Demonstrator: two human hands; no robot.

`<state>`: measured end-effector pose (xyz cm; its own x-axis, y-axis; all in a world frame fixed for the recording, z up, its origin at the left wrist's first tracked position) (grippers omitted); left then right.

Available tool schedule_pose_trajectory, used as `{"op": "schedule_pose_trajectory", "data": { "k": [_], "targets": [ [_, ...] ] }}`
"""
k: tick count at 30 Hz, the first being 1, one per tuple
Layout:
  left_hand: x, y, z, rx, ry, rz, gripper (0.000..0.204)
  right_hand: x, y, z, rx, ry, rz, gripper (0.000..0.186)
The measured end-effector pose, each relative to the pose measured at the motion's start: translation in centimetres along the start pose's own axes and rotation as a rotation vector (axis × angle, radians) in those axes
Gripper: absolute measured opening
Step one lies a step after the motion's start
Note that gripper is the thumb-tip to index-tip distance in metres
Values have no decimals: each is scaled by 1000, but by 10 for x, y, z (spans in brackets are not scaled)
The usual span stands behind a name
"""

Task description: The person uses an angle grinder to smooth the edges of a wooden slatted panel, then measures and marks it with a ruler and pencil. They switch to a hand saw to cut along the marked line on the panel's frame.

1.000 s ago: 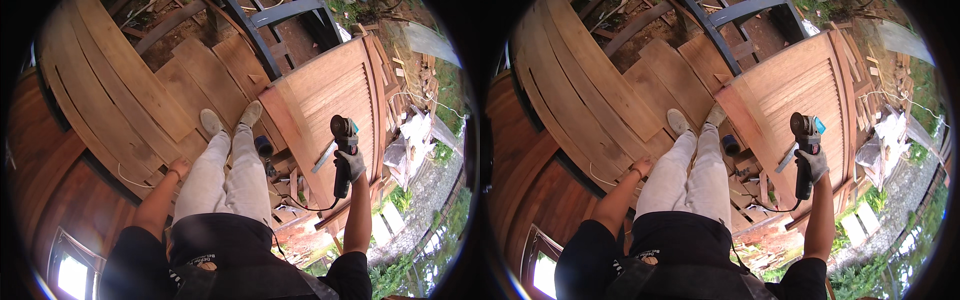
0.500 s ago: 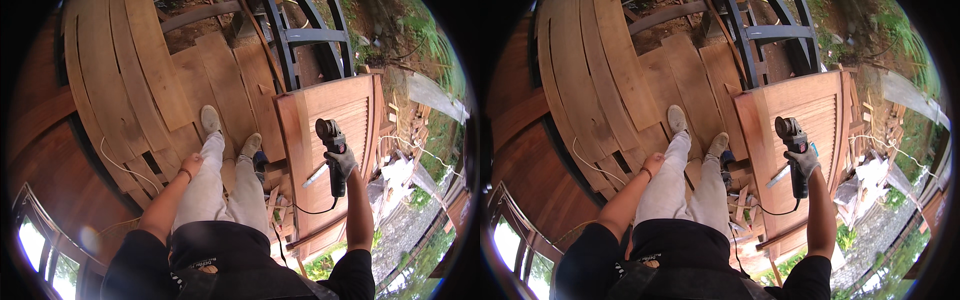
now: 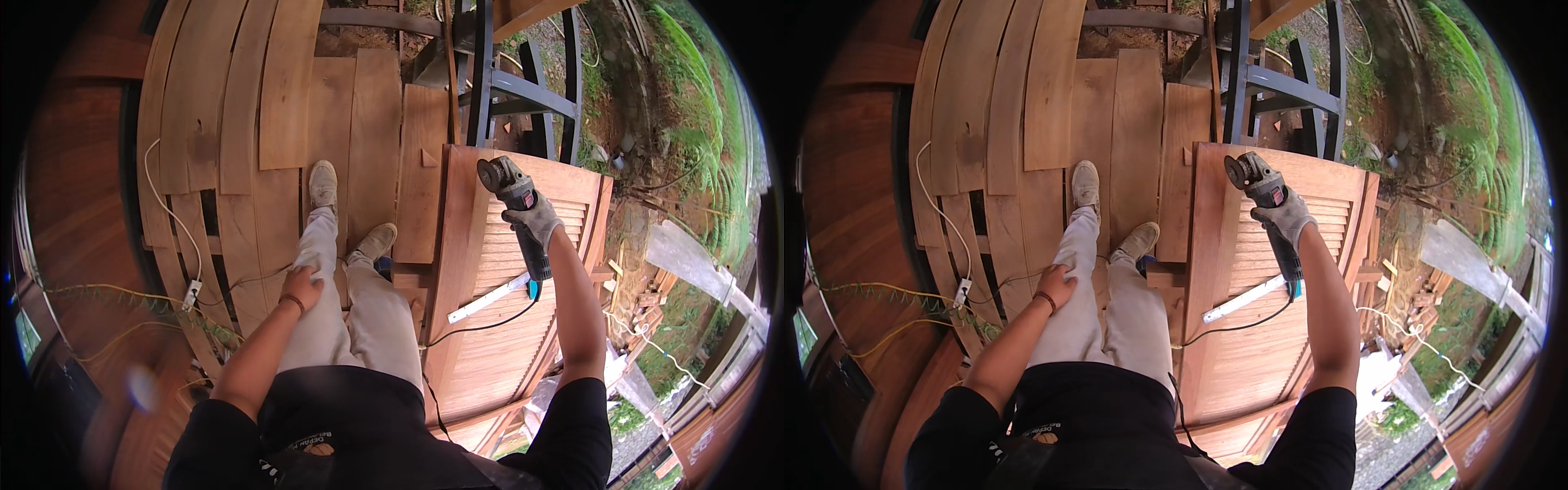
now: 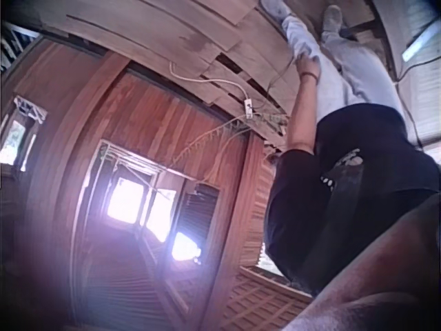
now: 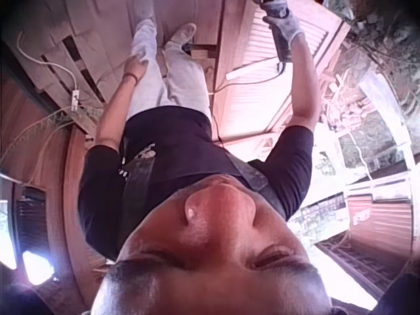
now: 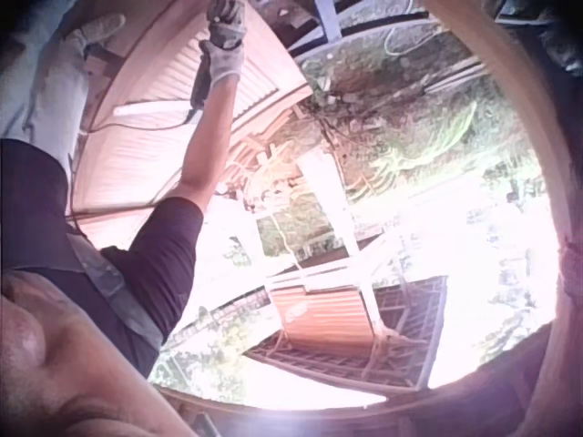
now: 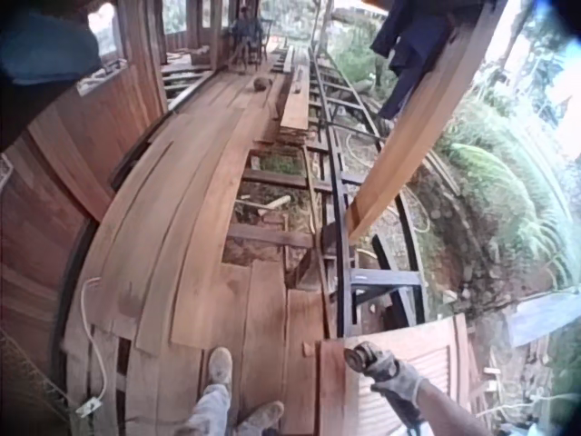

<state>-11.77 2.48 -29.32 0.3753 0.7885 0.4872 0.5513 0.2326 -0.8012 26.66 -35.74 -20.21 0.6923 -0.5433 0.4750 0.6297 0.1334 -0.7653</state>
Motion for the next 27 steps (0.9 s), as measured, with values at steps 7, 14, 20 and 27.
{"op": "schedule_pose_trajectory", "data": {
  "k": [7, 14, 20, 27],
  "targets": [
    [-41, -28, 11, 51, -142, -68, 33, 15, 19, -21, -7, 10, 74, 42],
    [-67, -34, 14, 82, -220, -101, 32, 18, 25, -12, 28, -86, 103, 42],
    [-77, -35, 16, 83, -249, -177, 30, 26, 32, -10, 66, -152, 125, 37],
    [-81, -35, 10, 61, -246, -205, 29, 28, 42, -15, 58, -169, 154, 36]
  ]
}}
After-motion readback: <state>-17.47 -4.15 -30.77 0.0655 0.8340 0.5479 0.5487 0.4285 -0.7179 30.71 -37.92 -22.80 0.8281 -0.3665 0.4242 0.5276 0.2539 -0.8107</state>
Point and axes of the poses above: each hand's wrist, its own y-axis towards the middle knuckle, its own x-axis out of the back of the hand, z = x × y, the point moved 2 cm from there along y, towards the middle knuckle, and after that the axes turned 2 degrees about -y, right-handed, at the moved point
